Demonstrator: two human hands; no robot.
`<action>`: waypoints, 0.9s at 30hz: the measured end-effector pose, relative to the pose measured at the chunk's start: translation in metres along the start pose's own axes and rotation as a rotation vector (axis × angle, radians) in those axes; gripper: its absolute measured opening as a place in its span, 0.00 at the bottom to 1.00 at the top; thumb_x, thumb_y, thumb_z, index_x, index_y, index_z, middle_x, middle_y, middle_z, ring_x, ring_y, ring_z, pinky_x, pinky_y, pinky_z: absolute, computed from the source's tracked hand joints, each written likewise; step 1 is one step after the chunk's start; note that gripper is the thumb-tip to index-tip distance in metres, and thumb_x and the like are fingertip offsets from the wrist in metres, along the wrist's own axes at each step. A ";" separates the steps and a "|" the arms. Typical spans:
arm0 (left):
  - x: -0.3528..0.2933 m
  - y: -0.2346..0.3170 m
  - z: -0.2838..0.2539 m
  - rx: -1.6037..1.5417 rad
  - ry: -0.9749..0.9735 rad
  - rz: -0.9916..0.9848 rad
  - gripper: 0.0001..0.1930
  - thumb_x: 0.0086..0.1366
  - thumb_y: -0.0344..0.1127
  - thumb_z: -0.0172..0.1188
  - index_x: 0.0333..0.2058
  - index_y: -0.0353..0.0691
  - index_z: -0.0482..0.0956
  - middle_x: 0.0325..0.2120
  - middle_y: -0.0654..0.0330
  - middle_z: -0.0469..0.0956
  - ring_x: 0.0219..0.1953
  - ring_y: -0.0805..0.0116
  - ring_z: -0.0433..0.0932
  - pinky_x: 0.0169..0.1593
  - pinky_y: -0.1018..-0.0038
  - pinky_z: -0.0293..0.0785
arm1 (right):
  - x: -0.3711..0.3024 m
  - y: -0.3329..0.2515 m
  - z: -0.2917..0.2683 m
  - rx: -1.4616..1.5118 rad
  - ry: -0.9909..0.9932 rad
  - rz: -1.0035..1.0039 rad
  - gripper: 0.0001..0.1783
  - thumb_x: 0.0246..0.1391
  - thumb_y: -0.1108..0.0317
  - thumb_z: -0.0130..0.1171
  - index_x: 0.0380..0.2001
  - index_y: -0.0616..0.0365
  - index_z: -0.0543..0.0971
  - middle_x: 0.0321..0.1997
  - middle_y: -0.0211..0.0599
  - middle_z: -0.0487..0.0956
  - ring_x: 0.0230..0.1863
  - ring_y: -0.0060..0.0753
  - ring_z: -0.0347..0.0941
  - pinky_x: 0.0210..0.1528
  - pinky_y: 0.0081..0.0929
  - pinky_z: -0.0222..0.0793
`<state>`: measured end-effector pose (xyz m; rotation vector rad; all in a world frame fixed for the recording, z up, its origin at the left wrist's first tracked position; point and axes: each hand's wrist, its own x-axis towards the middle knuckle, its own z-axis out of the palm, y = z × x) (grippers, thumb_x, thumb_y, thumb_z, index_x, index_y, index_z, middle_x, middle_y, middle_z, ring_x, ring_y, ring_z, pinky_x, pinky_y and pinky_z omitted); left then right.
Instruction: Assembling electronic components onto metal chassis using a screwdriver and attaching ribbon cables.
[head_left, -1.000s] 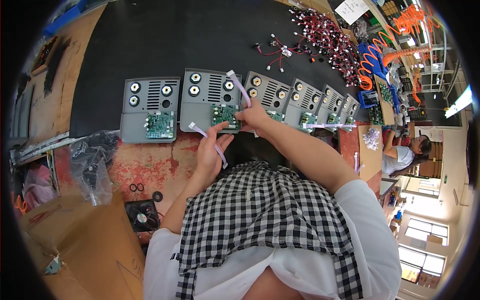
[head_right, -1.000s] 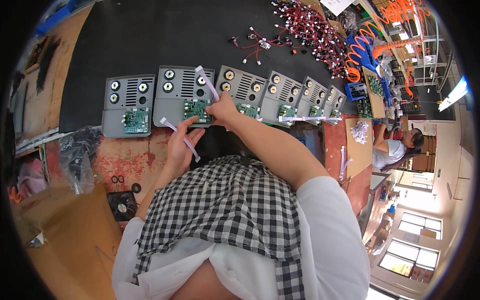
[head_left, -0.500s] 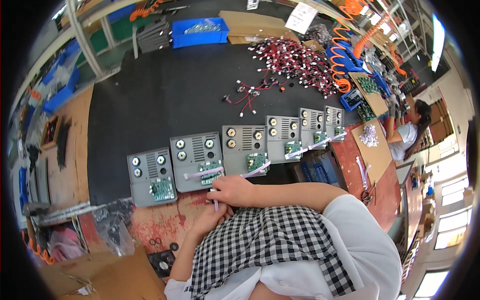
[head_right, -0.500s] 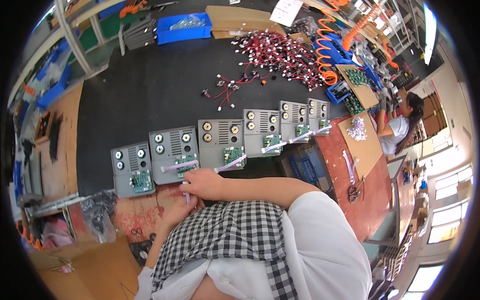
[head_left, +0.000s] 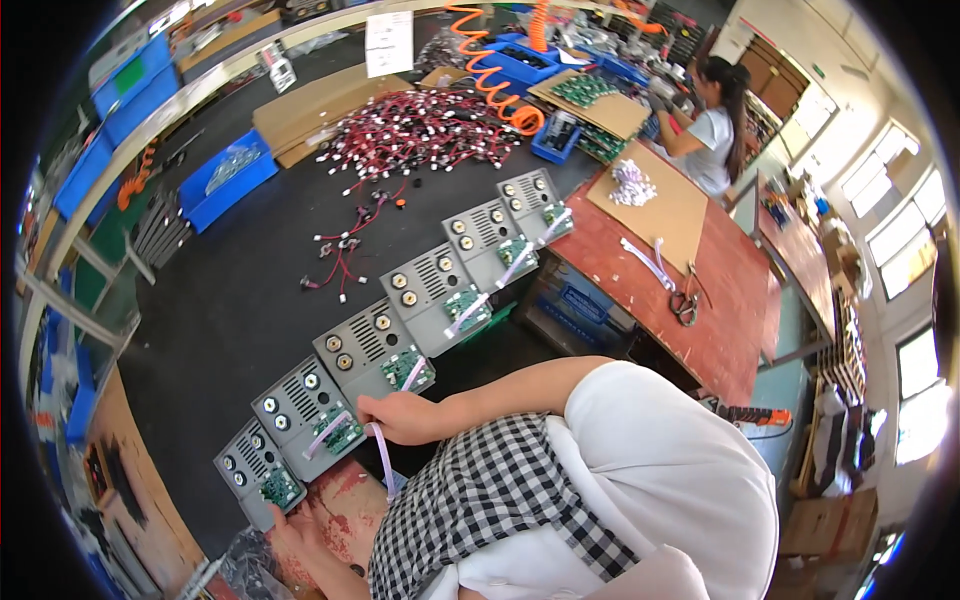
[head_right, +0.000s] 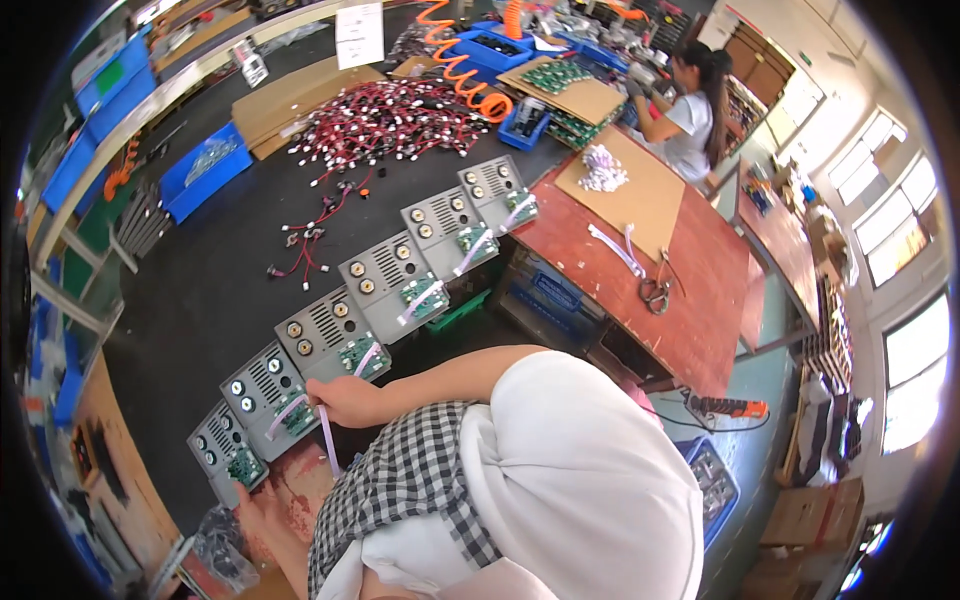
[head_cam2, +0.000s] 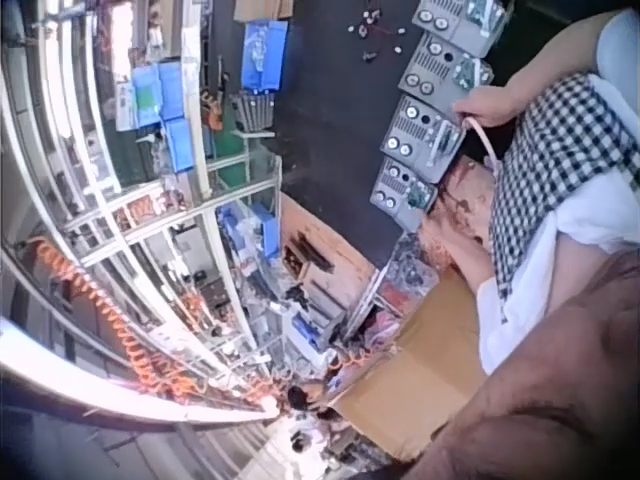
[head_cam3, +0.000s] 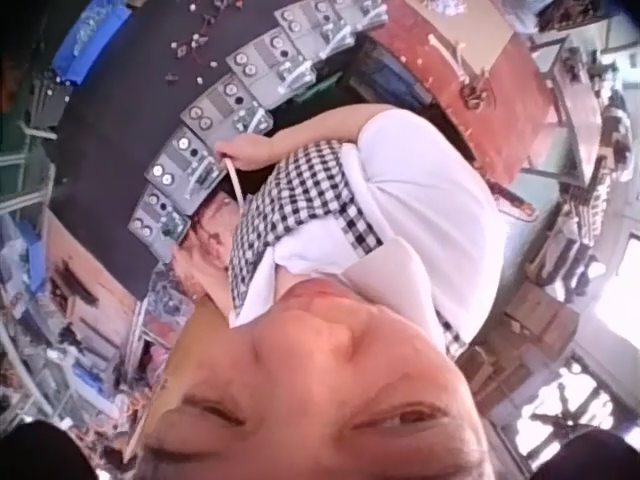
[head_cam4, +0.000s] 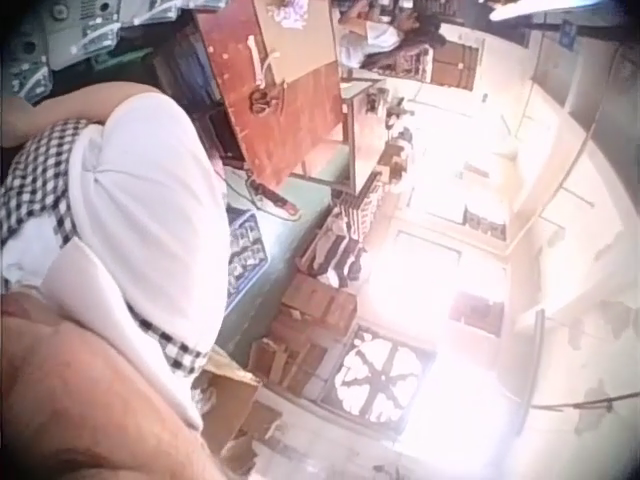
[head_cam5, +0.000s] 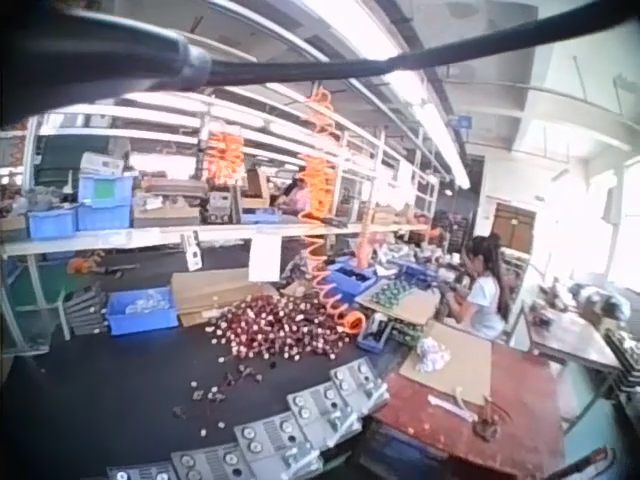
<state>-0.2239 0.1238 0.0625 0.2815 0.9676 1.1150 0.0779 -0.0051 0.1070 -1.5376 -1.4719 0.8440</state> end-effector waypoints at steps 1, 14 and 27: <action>0.008 -0.001 0.000 0.021 0.093 0.064 0.24 0.56 0.42 0.53 0.48 0.35 0.62 0.46 0.55 0.65 0.47 0.61 0.65 0.50 0.67 0.62 | 0.001 0.001 -0.008 0.064 0.035 -0.026 0.10 0.45 0.67 0.49 0.30 0.56 0.62 0.21 0.42 0.72 0.26 0.48 0.69 0.25 0.39 0.62; -0.113 -0.097 0.085 0.155 -0.318 0.002 0.23 0.57 0.35 0.52 0.49 0.34 0.59 0.46 0.56 0.65 0.46 0.60 0.65 0.49 0.66 0.65 | -0.020 0.016 -0.057 0.724 0.127 -0.136 0.08 0.49 0.70 0.49 0.29 0.60 0.61 0.30 0.41 0.73 0.30 0.27 0.72 0.30 0.23 0.69; -0.199 -0.263 0.236 0.528 -0.508 0.395 0.20 0.57 0.24 0.48 0.49 0.39 0.58 0.44 0.57 0.65 0.43 0.63 0.69 0.42 0.65 0.72 | -0.098 0.070 -0.173 0.581 0.301 -0.123 0.06 0.50 0.71 0.47 0.29 0.62 0.63 0.36 0.38 0.69 0.32 0.18 0.61 0.37 0.18 0.60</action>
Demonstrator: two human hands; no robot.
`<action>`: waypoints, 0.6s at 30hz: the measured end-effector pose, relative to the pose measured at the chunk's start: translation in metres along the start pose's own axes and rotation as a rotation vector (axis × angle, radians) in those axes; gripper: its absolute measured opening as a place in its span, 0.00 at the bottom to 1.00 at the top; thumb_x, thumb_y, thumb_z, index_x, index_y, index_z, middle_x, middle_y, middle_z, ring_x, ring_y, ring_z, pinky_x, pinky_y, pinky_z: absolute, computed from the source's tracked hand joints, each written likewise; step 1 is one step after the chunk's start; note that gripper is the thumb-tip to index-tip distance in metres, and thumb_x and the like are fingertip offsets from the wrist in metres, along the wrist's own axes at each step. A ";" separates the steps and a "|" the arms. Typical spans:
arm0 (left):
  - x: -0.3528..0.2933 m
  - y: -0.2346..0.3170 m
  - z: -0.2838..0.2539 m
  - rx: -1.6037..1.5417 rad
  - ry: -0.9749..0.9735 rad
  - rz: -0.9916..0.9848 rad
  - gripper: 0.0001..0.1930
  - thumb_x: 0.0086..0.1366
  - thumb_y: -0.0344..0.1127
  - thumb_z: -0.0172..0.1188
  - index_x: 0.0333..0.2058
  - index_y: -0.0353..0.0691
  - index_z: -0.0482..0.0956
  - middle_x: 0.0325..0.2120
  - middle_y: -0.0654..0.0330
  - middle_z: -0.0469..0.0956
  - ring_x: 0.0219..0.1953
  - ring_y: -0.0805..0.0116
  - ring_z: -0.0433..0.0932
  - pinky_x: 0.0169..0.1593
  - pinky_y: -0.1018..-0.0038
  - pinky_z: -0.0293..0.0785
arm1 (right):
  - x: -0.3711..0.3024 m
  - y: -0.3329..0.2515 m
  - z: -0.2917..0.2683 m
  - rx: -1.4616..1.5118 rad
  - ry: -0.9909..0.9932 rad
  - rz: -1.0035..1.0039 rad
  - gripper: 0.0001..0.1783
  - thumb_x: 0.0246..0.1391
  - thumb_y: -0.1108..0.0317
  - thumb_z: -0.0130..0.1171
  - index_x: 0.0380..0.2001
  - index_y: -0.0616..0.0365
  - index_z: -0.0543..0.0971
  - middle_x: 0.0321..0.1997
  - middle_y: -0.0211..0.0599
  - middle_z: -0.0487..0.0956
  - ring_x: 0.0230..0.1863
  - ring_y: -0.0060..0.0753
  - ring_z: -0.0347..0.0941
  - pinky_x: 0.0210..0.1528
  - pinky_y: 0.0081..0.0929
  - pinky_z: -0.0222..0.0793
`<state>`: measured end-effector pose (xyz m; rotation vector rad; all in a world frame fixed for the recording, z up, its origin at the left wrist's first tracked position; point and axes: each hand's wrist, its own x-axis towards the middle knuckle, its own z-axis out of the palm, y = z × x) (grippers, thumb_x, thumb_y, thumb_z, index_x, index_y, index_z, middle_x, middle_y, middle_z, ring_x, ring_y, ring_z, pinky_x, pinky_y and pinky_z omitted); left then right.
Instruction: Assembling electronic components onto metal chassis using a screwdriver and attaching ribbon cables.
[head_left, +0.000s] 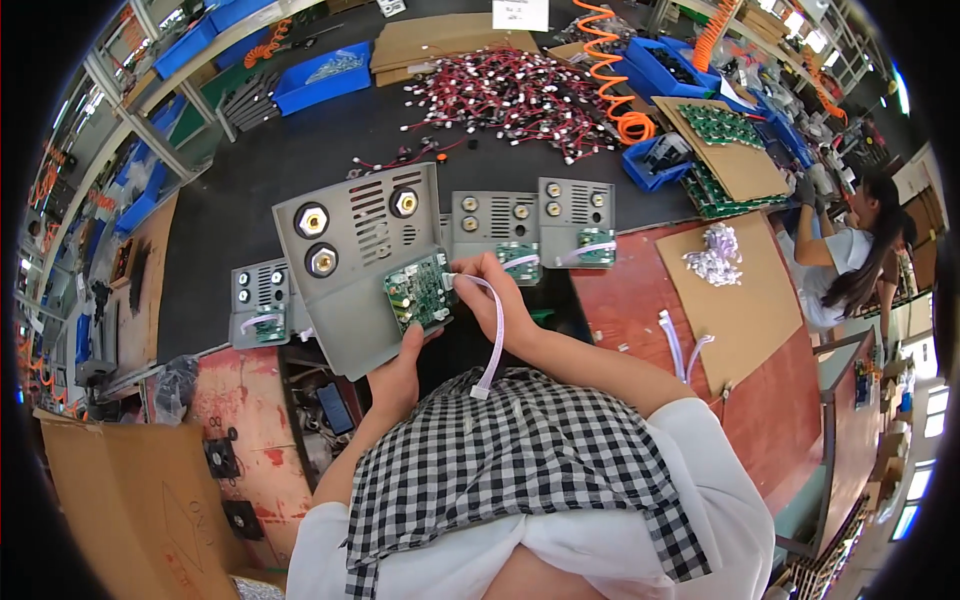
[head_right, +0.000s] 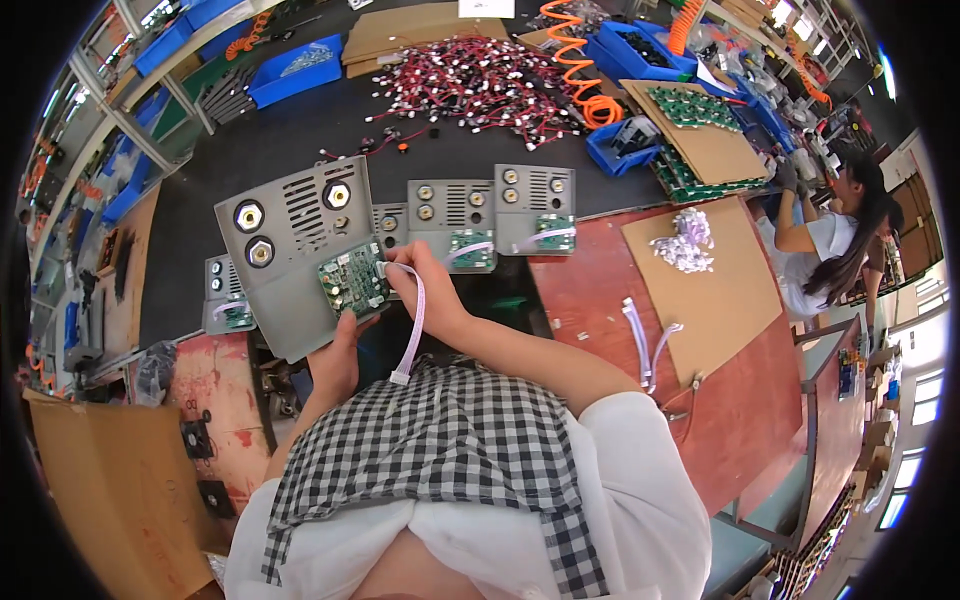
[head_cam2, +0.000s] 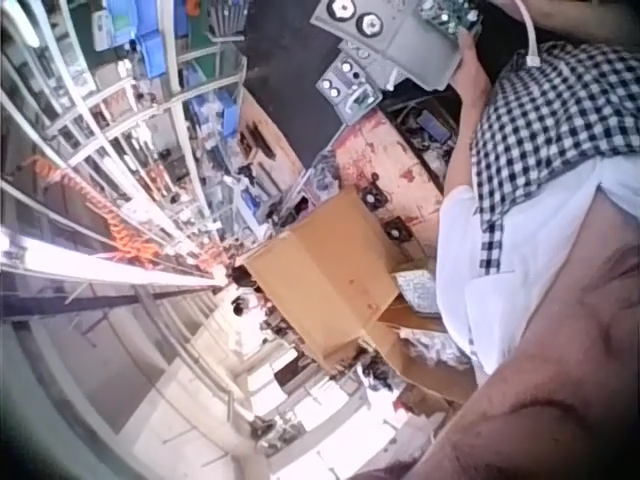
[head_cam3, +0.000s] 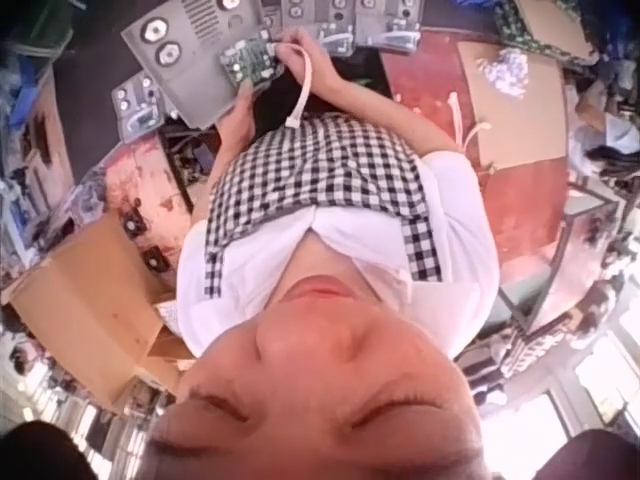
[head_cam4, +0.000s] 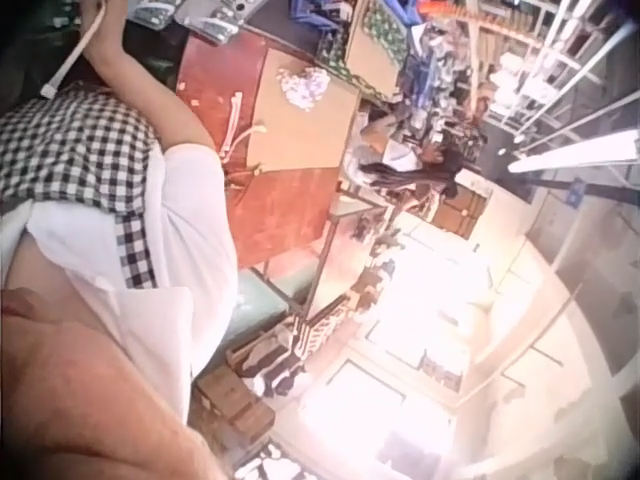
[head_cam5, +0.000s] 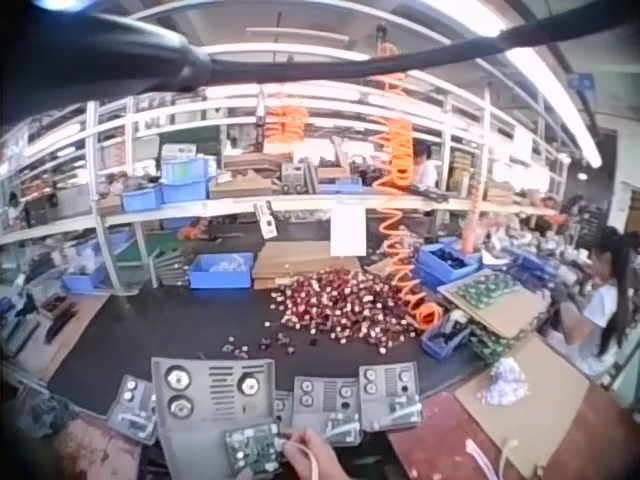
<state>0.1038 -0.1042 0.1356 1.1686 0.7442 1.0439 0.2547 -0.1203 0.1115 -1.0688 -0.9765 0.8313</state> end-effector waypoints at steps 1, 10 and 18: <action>0.002 -0.004 0.004 -0.014 -0.019 -0.008 0.20 0.57 0.24 0.48 0.49 0.39 0.58 0.44 0.57 0.65 0.43 0.63 0.69 0.42 0.65 0.72 | 0.000 0.000 -0.003 -0.018 0.017 -0.001 0.06 0.50 0.71 0.47 0.29 0.62 0.63 0.36 0.38 0.69 0.32 0.18 0.61 0.37 0.18 0.60; 0.003 -0.048 0.037 0.375 0.138 -0.086 0.22 0.56 0.31 0.52 0.48 0.32 0.60 0.44 0.55 0.65 0.43 0.66 0.67 0.46 0.71 0.65 | -0.009 0.023 -0.048 -0.125 0.204 0.010 0.10 0.47 0.70 0.50 0.24 0.59 0.60 0.21 0.36 0.63 0.23 0.25 0.61 0.28 0.24 0.61; 0.030 -0.079 0.100 0.238 -0.003 -0.276 0.26 0.55 0.30 0.54 0.50 0.31 0.55 0.45 0.53 0.64 0.42 0.61 0.69 0.42 0.67 0.70 | -0.013 0.044 -0.133 0.177 0.287 0.092 0.13 0.38 0.71 0.57 0.22 0.58 0.62 0.19 0.28 0.62 0.23 0.18 0.59 0.24 0.19 0.57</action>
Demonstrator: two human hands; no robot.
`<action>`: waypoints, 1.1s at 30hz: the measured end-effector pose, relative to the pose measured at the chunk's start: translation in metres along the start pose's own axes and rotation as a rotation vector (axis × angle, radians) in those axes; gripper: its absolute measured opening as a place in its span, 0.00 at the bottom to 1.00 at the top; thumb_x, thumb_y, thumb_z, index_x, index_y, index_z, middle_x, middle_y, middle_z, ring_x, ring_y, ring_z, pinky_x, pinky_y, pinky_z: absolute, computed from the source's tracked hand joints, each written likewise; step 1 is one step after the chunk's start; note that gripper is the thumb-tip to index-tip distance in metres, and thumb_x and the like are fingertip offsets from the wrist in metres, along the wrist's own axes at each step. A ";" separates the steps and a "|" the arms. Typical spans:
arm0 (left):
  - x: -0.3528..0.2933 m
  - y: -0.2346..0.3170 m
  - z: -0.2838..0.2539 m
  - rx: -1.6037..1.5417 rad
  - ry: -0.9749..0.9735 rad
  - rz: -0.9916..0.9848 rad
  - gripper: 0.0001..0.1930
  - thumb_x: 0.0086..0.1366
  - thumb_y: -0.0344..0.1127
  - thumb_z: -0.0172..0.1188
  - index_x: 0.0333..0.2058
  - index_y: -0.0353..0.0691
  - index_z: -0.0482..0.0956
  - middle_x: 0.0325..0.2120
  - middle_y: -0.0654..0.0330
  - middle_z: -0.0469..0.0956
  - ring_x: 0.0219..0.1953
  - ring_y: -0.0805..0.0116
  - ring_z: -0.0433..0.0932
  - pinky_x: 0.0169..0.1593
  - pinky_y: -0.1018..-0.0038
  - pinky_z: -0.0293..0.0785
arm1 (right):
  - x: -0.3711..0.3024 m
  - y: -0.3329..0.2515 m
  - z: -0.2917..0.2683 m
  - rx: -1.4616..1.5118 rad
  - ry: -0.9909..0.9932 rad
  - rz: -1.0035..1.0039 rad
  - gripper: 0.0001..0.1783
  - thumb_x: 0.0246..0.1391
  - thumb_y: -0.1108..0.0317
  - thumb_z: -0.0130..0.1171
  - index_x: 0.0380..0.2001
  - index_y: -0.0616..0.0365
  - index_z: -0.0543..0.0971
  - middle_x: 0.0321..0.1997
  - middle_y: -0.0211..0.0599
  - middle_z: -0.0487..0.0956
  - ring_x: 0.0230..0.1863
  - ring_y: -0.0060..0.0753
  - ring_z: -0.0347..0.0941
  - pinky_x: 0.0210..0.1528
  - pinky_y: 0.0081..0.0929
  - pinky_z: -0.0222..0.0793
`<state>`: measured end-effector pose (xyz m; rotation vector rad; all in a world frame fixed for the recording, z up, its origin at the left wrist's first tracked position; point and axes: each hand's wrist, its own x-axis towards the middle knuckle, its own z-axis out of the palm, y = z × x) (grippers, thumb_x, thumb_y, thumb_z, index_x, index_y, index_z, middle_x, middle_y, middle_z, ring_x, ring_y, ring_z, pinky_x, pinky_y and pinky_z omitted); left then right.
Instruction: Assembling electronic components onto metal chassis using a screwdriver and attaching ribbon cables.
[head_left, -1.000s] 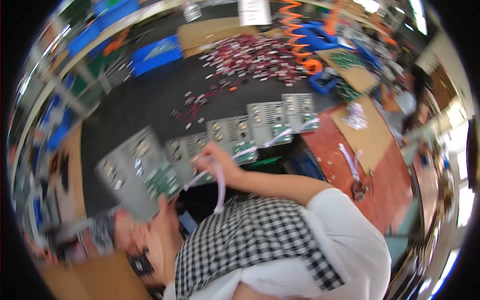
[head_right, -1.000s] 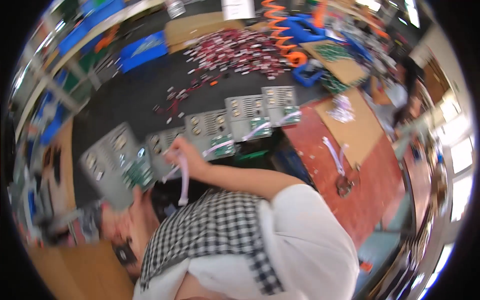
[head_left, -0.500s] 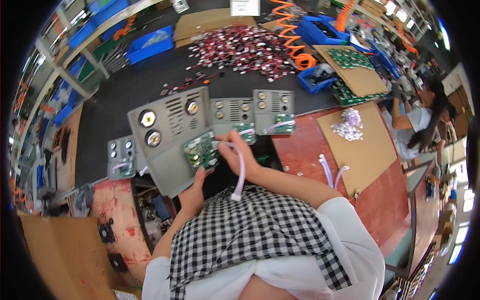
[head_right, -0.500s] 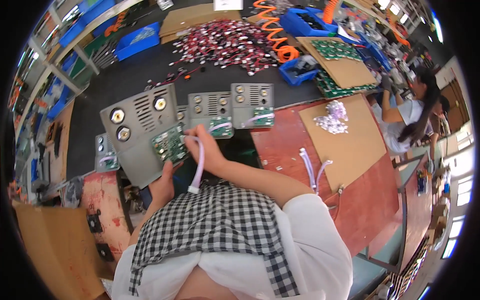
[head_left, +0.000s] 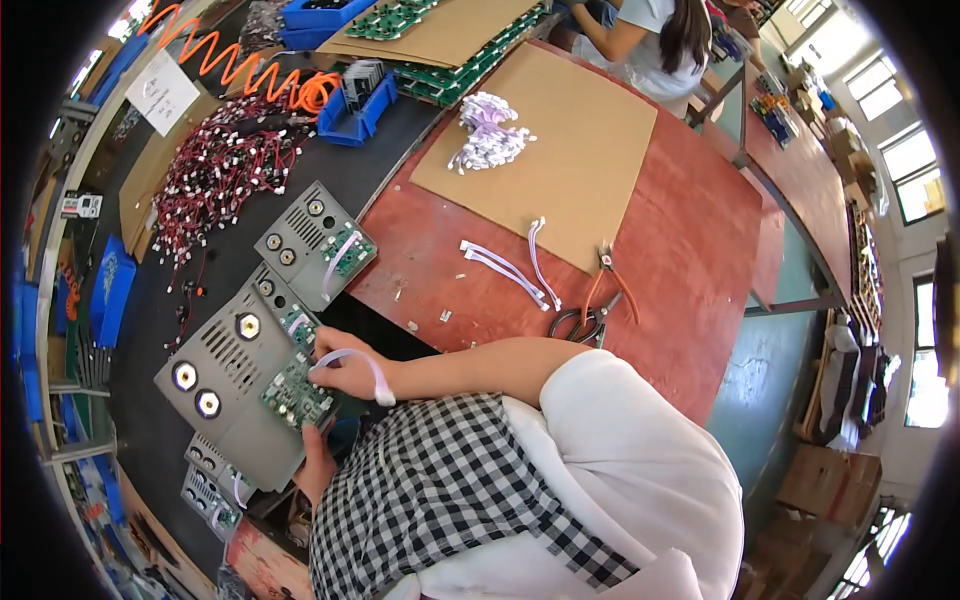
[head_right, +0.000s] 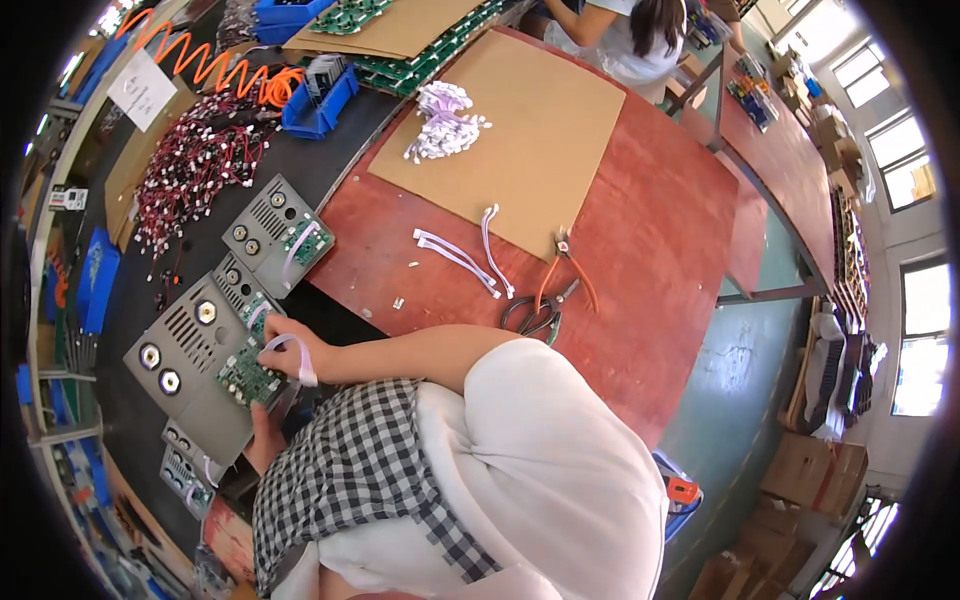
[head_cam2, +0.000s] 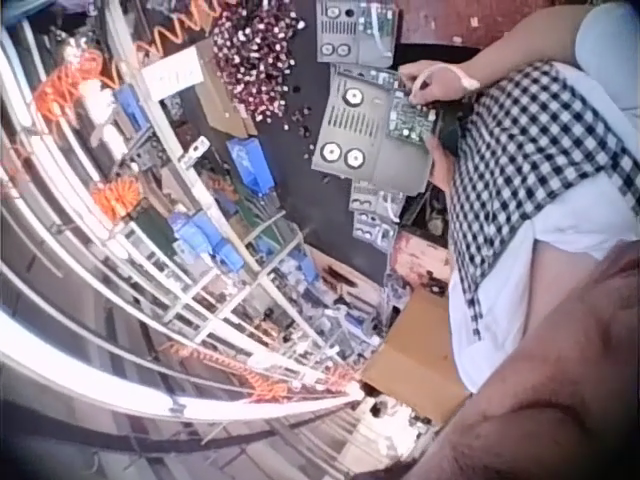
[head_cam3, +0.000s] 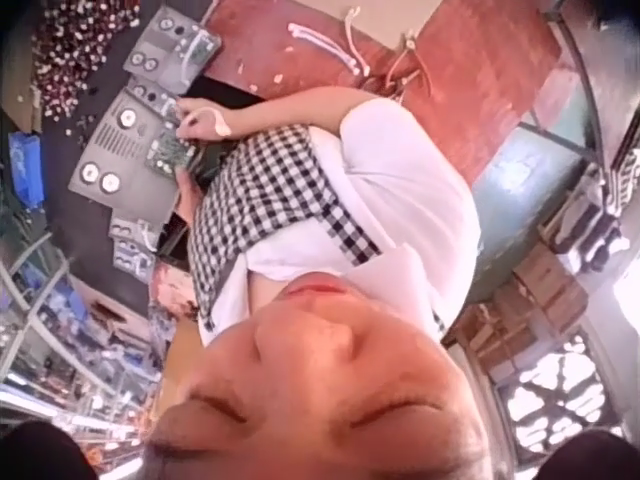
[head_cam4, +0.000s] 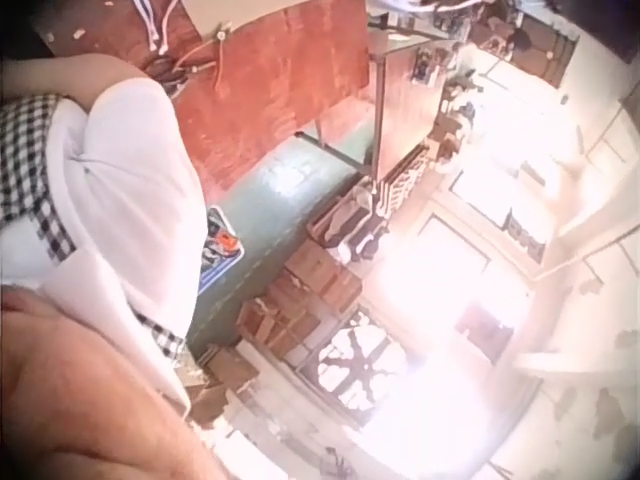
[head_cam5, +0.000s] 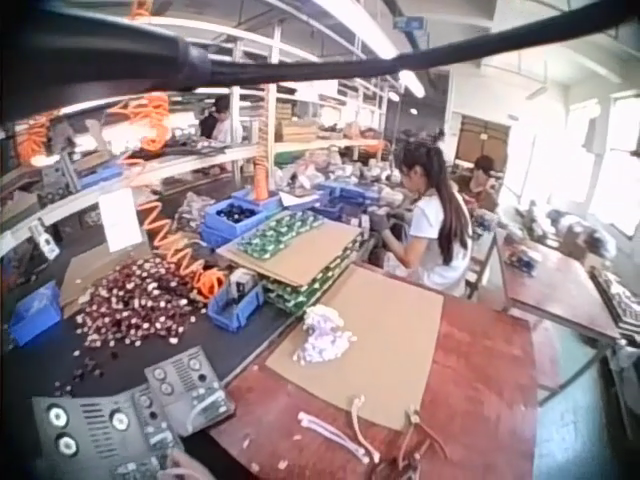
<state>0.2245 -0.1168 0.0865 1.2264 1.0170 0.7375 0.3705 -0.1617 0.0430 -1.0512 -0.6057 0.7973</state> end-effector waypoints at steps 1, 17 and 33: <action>0.001 0.000 0.006 0.003 -0.021 0.012 0.25 0.54 0.30 0.55 0.49 0.30 0.57 0.43 0.53 0.66 0.40 0.62 0.70 0.42 0.67 0.70 | 0.001 -0.002 -0.003 0.018 0.023 0.013 0.13 0.37 0.71 0.57 0.22 0.58 0.62 0.20 0.29 0.62 0.23 0.19 0.59 0.24 0.20 0.57; -0.021 0.002 0.002 -0.126 -0.442 -0.345 0.26 0.55 0.31 0.53 0.51 0.43 0.54 0.42 0.58 0.66 0.39 0.64 0.71 0.32 0.72 0.74 | -0.154 -0.016 -0.145 -1.511 0.463 0.087 0.28 0.25 0.58 0.66 0.32 0.57 0.69 0.42 0.47 0.65 0.44 0.49 0.61 0.45 0.40 0.58; -0.001 -0.017 0.009 -0.168 -0.529 -0.467 0.22 0.53 0.30 0.55 0.46 0.37 0.61 0.38 0.56 0.69 0.36 0.62 0.73 0.31 0.70 0.73 | -0.195 -0.004 -0.165 -1.524 0.830 0.326 0.27 0.25 0.61 0.65 0.33 0.55 0.68 0.35 0.44 0.64 0.42 0.49 0.60 0.41 0.42 0.58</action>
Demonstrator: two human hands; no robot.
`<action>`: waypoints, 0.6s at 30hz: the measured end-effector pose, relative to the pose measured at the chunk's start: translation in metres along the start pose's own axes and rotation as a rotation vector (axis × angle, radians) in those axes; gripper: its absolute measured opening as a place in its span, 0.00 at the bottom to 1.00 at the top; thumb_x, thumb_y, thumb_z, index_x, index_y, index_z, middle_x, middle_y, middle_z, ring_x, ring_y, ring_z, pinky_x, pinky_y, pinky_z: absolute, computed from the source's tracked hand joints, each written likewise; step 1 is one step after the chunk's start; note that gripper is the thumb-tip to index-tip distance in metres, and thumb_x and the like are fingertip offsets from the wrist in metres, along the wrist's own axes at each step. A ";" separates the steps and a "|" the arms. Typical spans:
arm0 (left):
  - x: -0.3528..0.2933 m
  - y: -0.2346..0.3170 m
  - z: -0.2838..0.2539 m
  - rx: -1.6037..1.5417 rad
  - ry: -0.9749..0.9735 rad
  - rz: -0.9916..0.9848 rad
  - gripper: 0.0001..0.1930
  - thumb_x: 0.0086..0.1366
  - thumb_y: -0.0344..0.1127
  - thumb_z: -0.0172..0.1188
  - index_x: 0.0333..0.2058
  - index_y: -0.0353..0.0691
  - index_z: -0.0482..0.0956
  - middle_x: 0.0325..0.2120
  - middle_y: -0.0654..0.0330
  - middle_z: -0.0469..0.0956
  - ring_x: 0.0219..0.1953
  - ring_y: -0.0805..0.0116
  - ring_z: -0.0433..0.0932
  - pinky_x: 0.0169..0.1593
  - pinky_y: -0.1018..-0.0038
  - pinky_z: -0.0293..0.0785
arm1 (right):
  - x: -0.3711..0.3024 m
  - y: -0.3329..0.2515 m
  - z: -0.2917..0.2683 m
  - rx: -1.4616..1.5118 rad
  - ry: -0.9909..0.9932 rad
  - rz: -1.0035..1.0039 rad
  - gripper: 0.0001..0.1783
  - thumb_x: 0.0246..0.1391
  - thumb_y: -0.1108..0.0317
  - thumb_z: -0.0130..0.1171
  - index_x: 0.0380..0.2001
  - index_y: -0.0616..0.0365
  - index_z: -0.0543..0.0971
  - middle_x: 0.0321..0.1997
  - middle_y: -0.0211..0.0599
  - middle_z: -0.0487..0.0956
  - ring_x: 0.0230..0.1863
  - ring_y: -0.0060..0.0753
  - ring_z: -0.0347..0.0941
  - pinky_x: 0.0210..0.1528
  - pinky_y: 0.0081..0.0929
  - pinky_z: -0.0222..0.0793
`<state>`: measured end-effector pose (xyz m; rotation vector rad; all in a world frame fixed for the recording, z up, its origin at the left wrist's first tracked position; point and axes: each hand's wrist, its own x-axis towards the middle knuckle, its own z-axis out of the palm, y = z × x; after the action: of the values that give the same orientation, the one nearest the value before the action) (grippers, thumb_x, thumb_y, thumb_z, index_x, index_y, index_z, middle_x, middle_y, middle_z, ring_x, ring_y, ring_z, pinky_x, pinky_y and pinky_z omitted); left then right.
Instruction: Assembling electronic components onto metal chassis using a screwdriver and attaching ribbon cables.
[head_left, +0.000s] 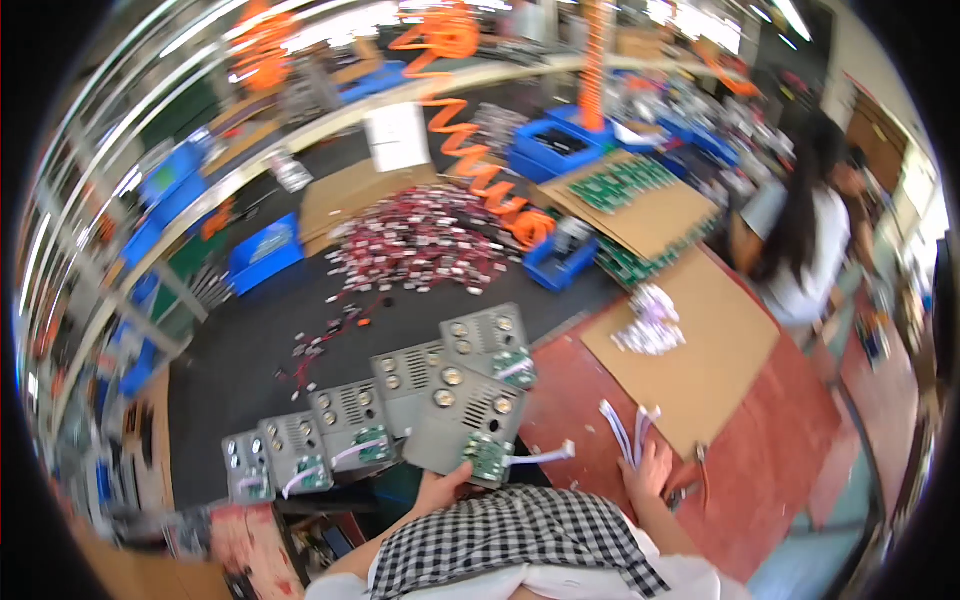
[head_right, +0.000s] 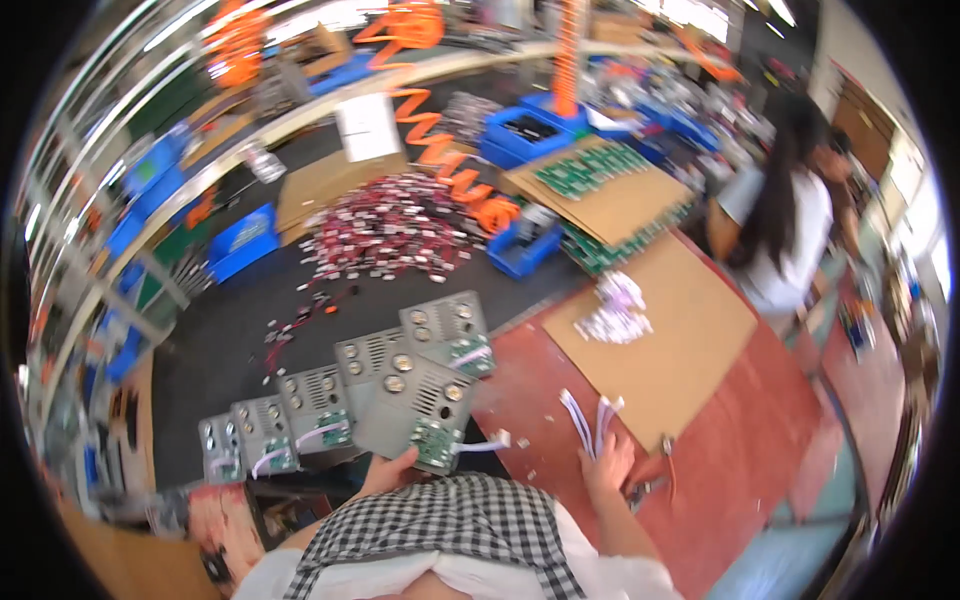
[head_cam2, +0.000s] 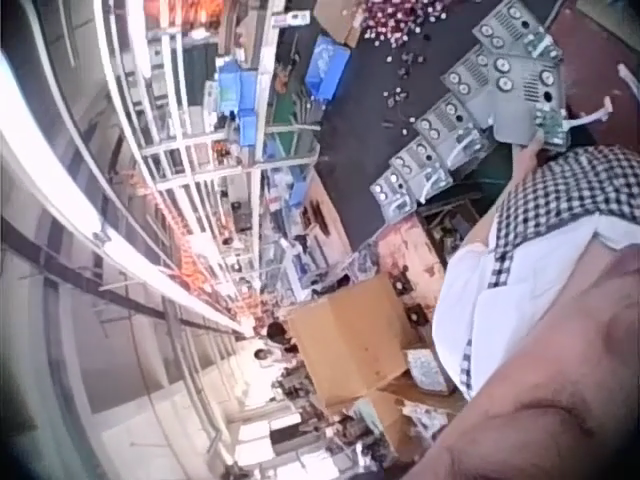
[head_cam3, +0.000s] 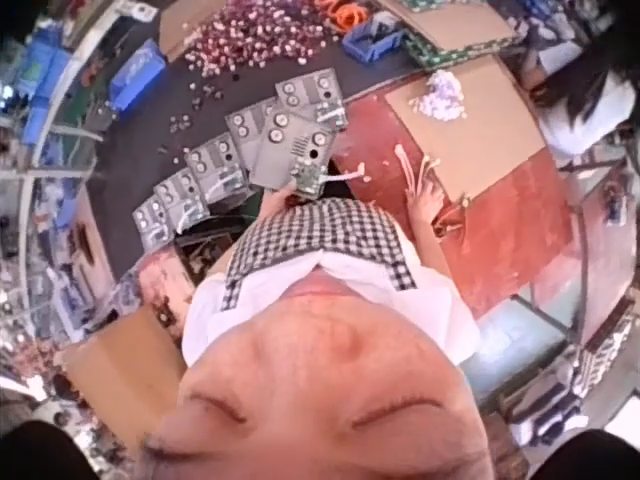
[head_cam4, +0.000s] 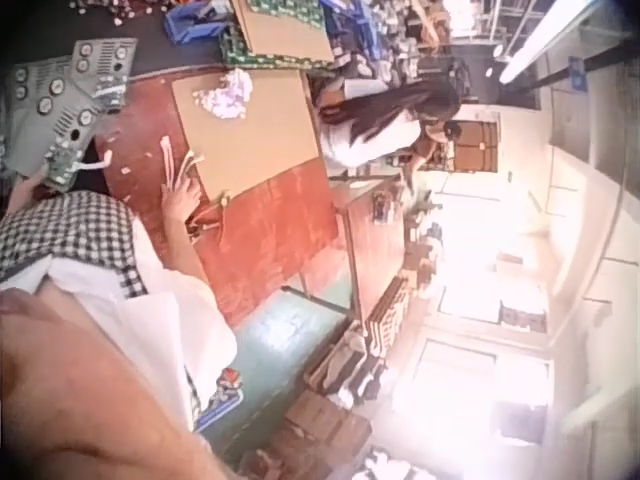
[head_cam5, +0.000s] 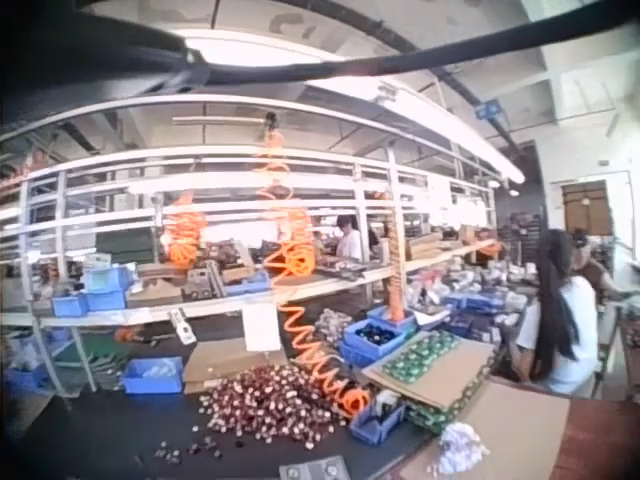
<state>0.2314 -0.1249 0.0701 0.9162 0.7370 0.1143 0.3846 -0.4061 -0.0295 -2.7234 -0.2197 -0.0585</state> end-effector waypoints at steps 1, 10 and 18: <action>0.003 -0.001 -0.002 0.000 -0.014 0.023 0.21 0.53 0.31 0.55 0.46 0.37 0.61 0.37 0.56 0.70 0.36 0.62 0.73 0.31 0.70 0.72 | 0.008 0.000 -0.001 0.039 0.041 -0.044 0.29 0.26 0.58 0.65 0.36 0.54 0.69 0.35 0.44 0.66 0.41 0.47 0.61 0.39 0.40 0.59; 0.039 0.011 0.009 0.095 0.034 0.045 0.17 0.56 0.30 0.51 0.45 0.35 0.61 0.37 0.54 0.69 0.34 0.62 0.73 0.31 0.69 0.72 | 0.073 0.004 0.054 -0.021 -0.041 -0.145 0.11 0.38 0.66 0.55 0.27 0.56 0.67 0.28 0.39 0.69 0.33 0.41 0.67 0.33 0.34 0.65; 0.040 0.006 0.012 0.000 0.117 0.045 0.22 0.55 0.32 0.53 0.48 0.36 0.59 0.40 0.53 0.68 0.37 0.59 0.71 0.35 0.63 0.71 | 0.093 -0.002 0.031 0.520 0.067 0.177 0.09 0.46 0.69 0.49 0.30 0.59 0.65 0.30 0.51 0.70 0.32 0.53 0.67 0.32 0.40 0.63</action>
<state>0.2695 -0.1137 0.0579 0.9321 0.8250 0.2086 0.4761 -0.3788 -0.0502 -2.2077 0.0268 -0.0359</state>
